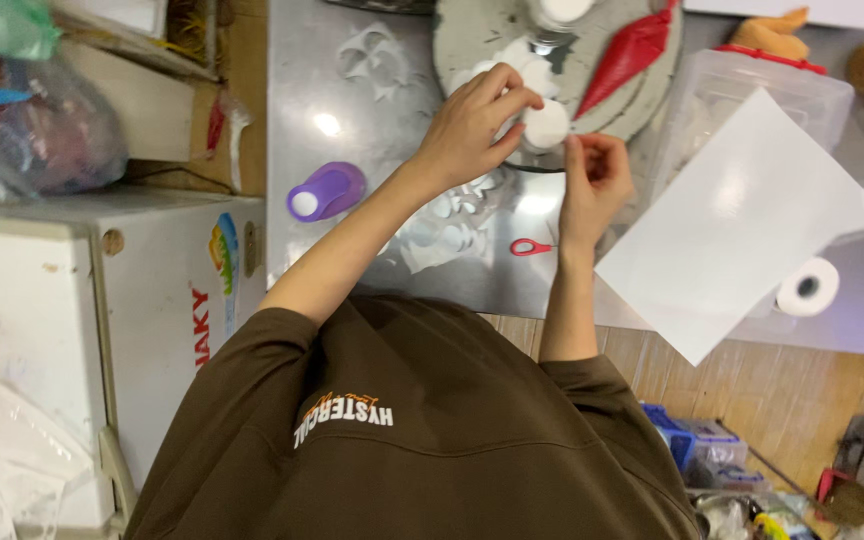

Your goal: The person uses a purple circle punch to cut multiple circles from a sheet of white fondant, then sorts and stacks the finished circles onto a plate.

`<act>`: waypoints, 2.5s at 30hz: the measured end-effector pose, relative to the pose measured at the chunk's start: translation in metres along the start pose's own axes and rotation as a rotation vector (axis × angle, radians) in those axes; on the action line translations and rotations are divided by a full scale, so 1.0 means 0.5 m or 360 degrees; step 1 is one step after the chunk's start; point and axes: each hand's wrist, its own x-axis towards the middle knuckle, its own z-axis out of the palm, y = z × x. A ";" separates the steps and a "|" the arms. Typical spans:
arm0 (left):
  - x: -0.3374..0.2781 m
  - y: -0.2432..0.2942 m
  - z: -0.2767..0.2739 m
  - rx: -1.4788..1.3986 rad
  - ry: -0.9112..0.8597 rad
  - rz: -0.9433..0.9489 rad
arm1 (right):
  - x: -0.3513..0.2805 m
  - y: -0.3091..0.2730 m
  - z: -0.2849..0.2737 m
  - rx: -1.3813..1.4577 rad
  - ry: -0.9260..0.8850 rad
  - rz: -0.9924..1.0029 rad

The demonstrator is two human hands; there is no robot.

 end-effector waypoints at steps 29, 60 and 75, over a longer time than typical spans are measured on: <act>-0.605 -0.064 -0.091 0.0062 0.0167 -0.1064 | -0.271 0.146 0.309 -0.1139 -0.2038 0.0024; -0.278 0.236 -0.250 -0.0943 0.0617 -0.0847 | -0.190 -0.220 0.071 0.0735 -0.1045 0.0276; -0.275 0.227 -0.242 -0.1083 0.0642 -0.0881 | -0.187 -0.220 0.067 0.0736 -0.1027 0.0301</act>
